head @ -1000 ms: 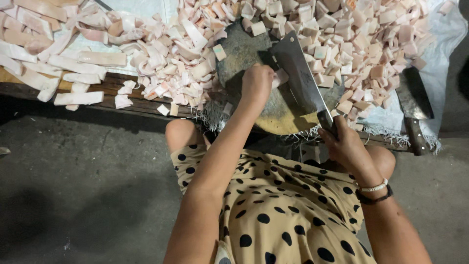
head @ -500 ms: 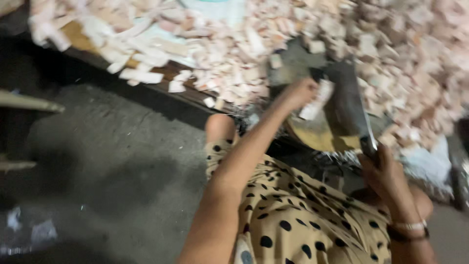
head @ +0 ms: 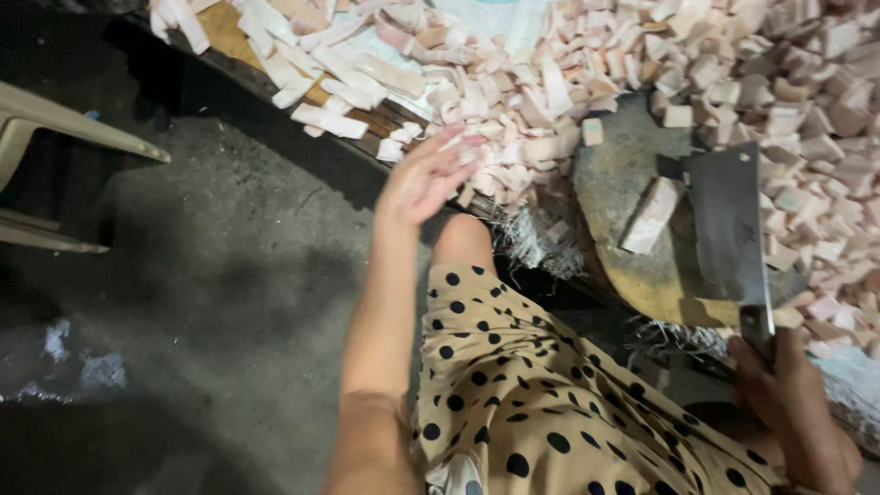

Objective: The person chops strips of fat into smaller pieces on a wooden cutting board using a cleaver.

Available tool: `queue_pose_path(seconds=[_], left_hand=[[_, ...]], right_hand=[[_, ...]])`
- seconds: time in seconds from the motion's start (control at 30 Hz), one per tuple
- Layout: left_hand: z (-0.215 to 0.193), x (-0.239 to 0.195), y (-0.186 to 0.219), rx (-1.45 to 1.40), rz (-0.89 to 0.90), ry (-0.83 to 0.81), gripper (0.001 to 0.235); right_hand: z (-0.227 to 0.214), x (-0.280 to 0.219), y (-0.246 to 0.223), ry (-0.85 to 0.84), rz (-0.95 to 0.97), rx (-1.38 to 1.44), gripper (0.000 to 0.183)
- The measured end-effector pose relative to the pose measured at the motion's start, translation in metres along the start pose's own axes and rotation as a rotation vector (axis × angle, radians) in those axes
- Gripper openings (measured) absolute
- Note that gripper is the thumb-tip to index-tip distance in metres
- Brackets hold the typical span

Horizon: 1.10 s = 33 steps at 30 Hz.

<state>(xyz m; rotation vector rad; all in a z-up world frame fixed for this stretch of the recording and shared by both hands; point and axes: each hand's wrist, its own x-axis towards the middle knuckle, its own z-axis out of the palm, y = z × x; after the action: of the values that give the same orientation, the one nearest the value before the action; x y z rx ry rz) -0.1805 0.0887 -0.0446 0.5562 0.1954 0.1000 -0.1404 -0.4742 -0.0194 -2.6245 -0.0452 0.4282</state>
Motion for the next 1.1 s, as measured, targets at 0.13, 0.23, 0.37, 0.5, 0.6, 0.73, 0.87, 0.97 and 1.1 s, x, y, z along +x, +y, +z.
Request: queue_pose_path(seconds=[0.13,0.23,0.37,0.5,0.6,0.73,0.87,0.97,1.1], left_hand=[[-0.056,-0.022,0.030,0.176,0.057,0.078,0.051],[-0.096,-0.019,0.035,0.205,0.075,0.161,0.042],[-0.140,0.003,0.036,0.320,0.060,0.263,0.036],[-0.152,0.008,0.038,0.328,0.074,0.337,0.036],[-0.142,0.008,0.042,0.400,0.264,0.299,0.054],[-0.139,0.011,0.049,0.622,0.467,0.414,0.078],[-0.158,0.020,0.057,1.059,0.574,0.601,0.073],[-0.171,0.041,0.063,1.286,0.593,0.688,0.058],[-0.143,0.055,0.076,1.683,0.678,0.697,0.044]], right_hand=[[0.000,0.001,0.009,-0.060,0.059,0.121,0.033],[0.001,0.001,0.006,-0.031,0.034,0.059,0.034],[-0.003,-0.002,0.001,-0.058,0.072,0.093,0.027],[0.000,-0.001,0.003,-0.061,0.165,0.119,0.028],[0.000,0.004,0.012,-0.067,0.140,0.054,0.031],[0.002,0.006,0.022,-0.043,0.036,0.097,0.032],[-0.001,0.004,0.020,-0.053,0.097,0.064,0.033],[-0.003,0.001,0.011,-0.052,0.106,0.027,0.033],[-0.009,-0.012,-0.020,-0.078,0.160,0.153,0.029]])
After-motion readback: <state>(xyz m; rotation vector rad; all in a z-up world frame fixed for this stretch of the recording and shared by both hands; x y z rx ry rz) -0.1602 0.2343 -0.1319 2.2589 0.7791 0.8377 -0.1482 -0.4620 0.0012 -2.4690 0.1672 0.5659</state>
